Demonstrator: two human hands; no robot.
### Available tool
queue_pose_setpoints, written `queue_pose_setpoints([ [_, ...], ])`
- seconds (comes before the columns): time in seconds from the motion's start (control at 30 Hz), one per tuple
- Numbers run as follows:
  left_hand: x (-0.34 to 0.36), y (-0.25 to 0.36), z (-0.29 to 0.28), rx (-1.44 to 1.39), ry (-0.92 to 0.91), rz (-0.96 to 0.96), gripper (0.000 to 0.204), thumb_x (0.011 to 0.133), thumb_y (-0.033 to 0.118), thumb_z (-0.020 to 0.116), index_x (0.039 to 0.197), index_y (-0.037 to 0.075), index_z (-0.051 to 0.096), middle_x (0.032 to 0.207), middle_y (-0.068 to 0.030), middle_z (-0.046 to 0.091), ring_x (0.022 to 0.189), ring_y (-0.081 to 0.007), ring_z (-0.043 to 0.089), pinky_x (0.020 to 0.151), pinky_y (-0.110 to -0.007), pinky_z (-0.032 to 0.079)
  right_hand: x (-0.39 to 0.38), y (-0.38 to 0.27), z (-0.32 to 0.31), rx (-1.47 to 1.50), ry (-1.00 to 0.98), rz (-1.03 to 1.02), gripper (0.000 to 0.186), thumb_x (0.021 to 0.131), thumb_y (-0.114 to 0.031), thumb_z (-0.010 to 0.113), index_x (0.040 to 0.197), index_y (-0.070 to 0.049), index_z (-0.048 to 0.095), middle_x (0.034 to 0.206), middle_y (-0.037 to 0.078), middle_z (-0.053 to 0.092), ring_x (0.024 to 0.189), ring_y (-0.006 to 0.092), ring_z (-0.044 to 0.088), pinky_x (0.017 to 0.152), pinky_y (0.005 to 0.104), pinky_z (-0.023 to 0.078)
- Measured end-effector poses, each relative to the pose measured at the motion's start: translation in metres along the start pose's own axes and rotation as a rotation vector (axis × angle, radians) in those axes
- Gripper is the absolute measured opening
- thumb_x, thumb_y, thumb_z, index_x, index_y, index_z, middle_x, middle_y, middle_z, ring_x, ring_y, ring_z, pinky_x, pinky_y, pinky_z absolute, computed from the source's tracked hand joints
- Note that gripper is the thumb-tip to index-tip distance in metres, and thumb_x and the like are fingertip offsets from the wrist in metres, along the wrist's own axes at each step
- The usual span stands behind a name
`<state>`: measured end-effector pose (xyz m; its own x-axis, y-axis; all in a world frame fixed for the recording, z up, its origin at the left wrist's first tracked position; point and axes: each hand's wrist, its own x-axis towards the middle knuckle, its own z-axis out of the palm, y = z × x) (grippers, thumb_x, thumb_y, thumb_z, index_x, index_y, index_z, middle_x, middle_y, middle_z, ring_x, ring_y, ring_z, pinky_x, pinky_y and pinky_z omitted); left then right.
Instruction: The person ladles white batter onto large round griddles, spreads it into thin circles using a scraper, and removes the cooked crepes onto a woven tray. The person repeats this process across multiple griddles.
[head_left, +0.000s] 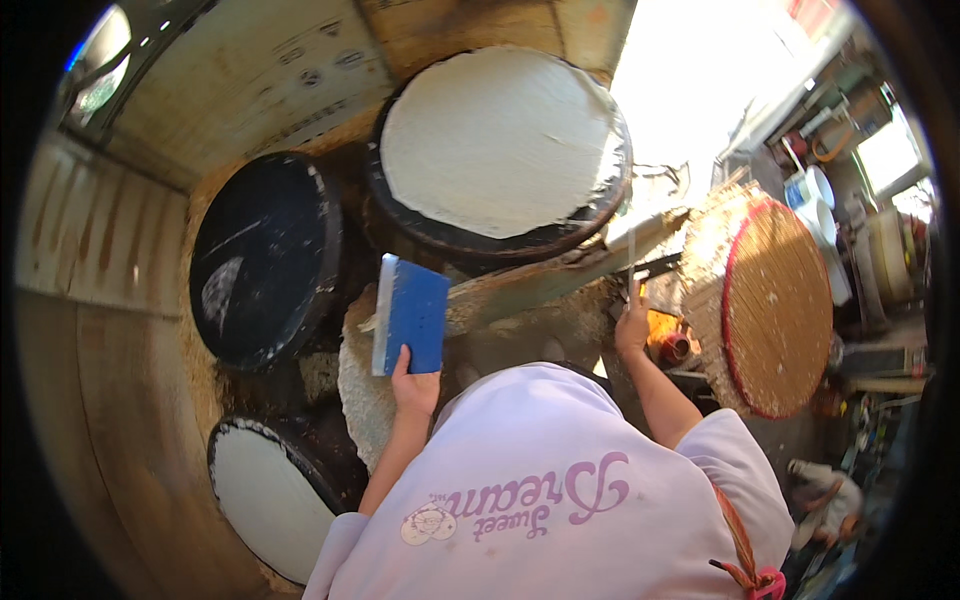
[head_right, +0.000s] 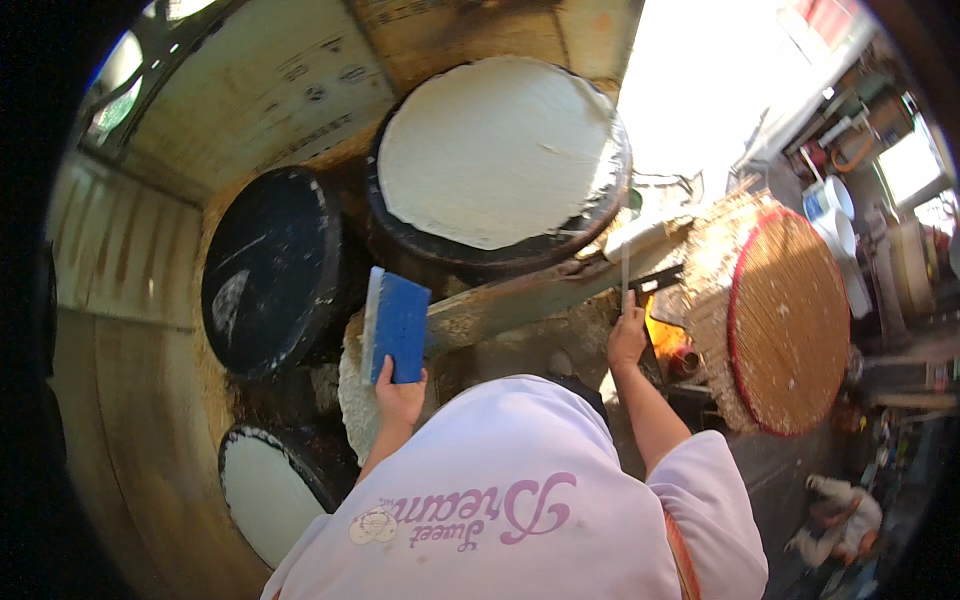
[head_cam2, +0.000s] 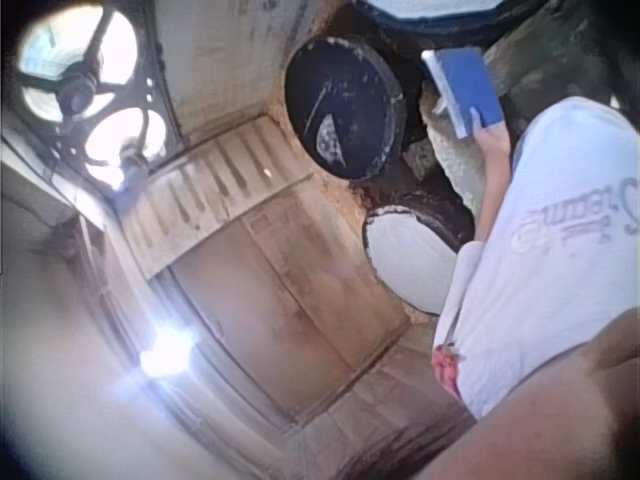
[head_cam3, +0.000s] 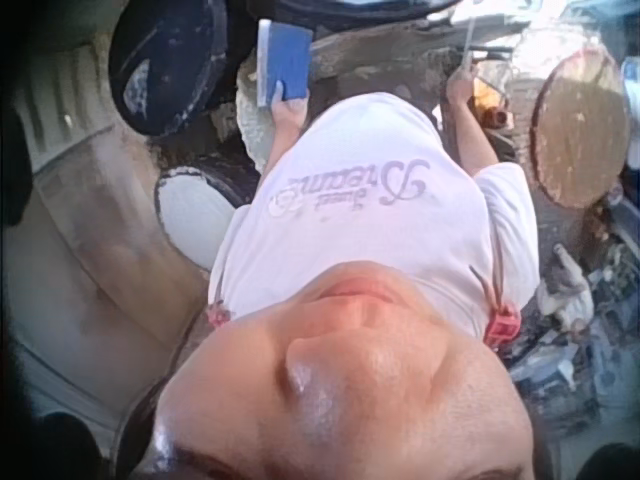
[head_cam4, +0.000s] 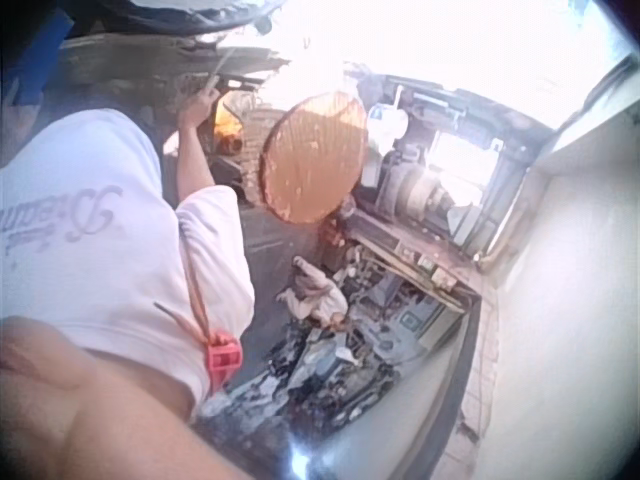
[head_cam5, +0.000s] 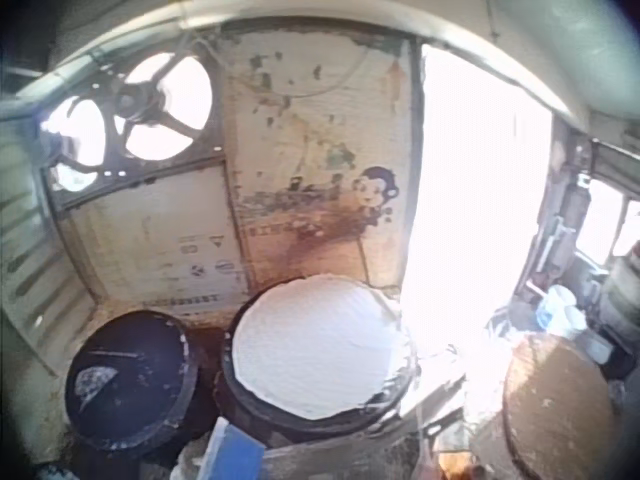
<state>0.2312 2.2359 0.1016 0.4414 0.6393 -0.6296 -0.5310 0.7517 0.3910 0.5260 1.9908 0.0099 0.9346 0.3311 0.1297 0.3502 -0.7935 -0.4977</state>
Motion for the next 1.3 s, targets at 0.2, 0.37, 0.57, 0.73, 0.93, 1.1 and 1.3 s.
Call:
queue_pose_setpoints([
  [0.2, 0.012, -0.034, -0.005, 0.147, 0.122, -0.055, 0.029, 0.081, 0.031, 0.059, 0.101, 0.011, 0.052, 0.090, -0.0037, 0.057, 0.079, -0.0179, 0.053, 0.066, -0.031, 0.040, 0.033, 0.107, -0.052, -0.245, -0.032, 0.413, 0.061, 0.079, -0.002, 0.044, 0.133, -0.028, 0.031, 0.105, 0.014, 0.045, 0.087, 0.0332, 0.053, 0.069, 0.0423, 0.045],
  [0.37, 0.011, -0.068, 0.021, 0.206, 0.147, -0.055, 0.024, 0.080, 0.031, 0.061, 0.091, 0.012, 0.054, 0.079, -0.0030, 0.059, 0.067, -0.0173, 0.055, 0.060, -0.030, 0.042, 0.027, 0.190, -0.045, -0.666, -0.069, 0.355, 0.059, 0.075, -0.013, 0.058, 0.129, -0.027, 0.037, 0.117, 0.010, 0.045, 0.101, 0.0305, 0.047, 0.083, 0.0421, 0.040],
  [0.57, 0.001, -0.090, 0.026, 0.120, 0.168, -0.053, 0.022, 0.080, 0.031, 0.061, 0.087, 0.012, 0.053, 0.074, -0.0043, 0.060, 0.063, -0.0184, 0.058, 0.056, -0.030, 0.043, 0.055, 0.135, -0.044, -0.515, 0.180, 0.031, 0.043, 0.075, -0.009, 0.056, 0.117, -0.019, 0.052, 0.110, 0.011, 0.050, 0.099, 0.0304, 0.048, 0.083, 0.0382, 0.040],
  [0.73, -0.003, -0.099, 0.035, 0.058, 0.068, -0.122, 0.019, 0.082, 0.025, 0.060, 0.093, 0.011, 0.052, 0.081, -0.0059, 0.058, 0.071, -0.0193, 0.057, 0.063, -0.031, 0.044, 0.061, -0.040, 0.002, 0.507, -0.629, -0.441, 0.033, 0.078, -0.010, 0.057, 0.110, -0.005, 0.054, 0.104, 0.013, 0.054, 0.101, 0.0285, 0.049, 0.086, 0.0348, 0.039],
  [0.93, -0.021, -0.059, 0.020, 0.114, -0.106, -0.209, 0.024, 0.086, 0.028, 0.053, 0.103, 0.011, 0.054, 0.091, -0.0043, 0.060, 0.075, -0.0163, 0.057, 0.067, -0.028, 0.044, -0.028, -0.241, 0.007, 1.082, -1.397, 0.194, 0.038, 0.075, -0.014, 0.062, 0.109, -0.001, 0.048, 0.101, 0.008, 0.057, 0.090, 0.0196, 0.054, 0.081, 0.0294, 0.042],
  [1.1, -0.030, -0.012, -0.059, 0.383, 0.010, -0.146, 0.030, 0.089, 0.027, 0.045, 0.115, 0.012, 0.051, 0.096, -0.0003, 0.058, 0.079, -0.0116, 0.055, 0.067, -0.024, 0.043, -0.064, -0.326, 0.082, 0.770, -1.037, -0.389, 0.031, 0.077, -0.008, 0.059, 0.106, 0.001, 0.049, 0.090, 0.011, 0.060, 0.081, 0.0184, 0.058, 0.076, 0.0316, 0.045],
  [1.3, -0.065, 0.049, -0.148, 0.166, 0.157, -0.016, 0.032, 0.088, 0.024, 0.046, 0.116, 0.010, 0.051, 0.096, -0.0002, 0.059, 0.078, -0.0093, 0.056, 0.067, -0.022, 0.043, -0.047, -0.459, 0.138, 0.308, -0.617, -0.981, 0.040, 0.079, -0.006, 0.052, 0.118, -0.015, 0.046, 0.086, 0.016, 0.061, 0.074, 0.0333, 0.059, 0.062, 0.0413, 0.047],
])
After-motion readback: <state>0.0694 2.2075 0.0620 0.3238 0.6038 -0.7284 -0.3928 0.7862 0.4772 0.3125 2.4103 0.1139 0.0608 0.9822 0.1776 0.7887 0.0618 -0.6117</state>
